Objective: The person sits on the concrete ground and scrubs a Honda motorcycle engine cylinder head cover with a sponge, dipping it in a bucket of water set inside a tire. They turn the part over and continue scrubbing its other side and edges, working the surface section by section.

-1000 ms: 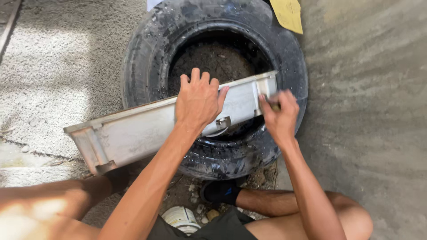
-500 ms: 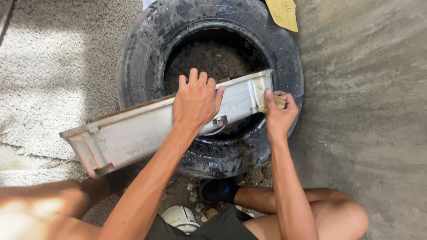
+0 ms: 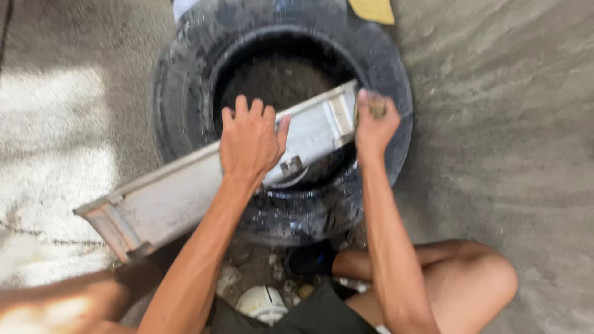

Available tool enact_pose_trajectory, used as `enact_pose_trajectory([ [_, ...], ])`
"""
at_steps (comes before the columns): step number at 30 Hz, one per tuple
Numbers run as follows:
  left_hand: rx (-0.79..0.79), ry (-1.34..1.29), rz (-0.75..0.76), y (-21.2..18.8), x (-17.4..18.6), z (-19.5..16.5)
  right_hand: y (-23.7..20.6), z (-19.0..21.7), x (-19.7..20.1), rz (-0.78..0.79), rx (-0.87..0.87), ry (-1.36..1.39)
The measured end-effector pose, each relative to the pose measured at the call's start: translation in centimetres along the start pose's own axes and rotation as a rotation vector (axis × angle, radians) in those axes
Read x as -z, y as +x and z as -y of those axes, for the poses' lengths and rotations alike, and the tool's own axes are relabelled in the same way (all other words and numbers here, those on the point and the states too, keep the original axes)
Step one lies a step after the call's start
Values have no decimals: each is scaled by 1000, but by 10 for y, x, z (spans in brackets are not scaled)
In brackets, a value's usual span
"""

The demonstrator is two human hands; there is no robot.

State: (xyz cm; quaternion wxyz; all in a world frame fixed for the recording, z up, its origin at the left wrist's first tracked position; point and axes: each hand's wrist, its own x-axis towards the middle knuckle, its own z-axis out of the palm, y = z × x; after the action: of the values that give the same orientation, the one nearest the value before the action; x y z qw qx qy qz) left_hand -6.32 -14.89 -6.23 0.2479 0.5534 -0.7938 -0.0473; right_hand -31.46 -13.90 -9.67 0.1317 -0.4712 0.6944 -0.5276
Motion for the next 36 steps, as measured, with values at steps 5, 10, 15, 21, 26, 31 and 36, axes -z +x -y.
enact_pose_trajectory([
  [5, 8, 23, -19, 1, 1, -2, 2, -11, -4, -33, 147, -119],
  [10, -24, 25, -9, 1, 0, -1, -9, -1, 3, -52, 162, -145],
  [15, -13, 14, -45, -1, 0, 3, -12, 29, -5, 83, 474, -371],
  [21, 21, -11, -29, -2, -3, 6, 8, 45, -21, 141, 646, -437],
  [26, 38, -31, -5, -1, -3, 8, 32, 35, -26, 179, 120, -20],
  [31, 4, -8, -58, 1, 1, 9, 46, 15, -33, 134, 221, -25],
  [36, 42, -74, 7, 0, -1, 10, 45, 1, -29, 181, -28, 97],
])
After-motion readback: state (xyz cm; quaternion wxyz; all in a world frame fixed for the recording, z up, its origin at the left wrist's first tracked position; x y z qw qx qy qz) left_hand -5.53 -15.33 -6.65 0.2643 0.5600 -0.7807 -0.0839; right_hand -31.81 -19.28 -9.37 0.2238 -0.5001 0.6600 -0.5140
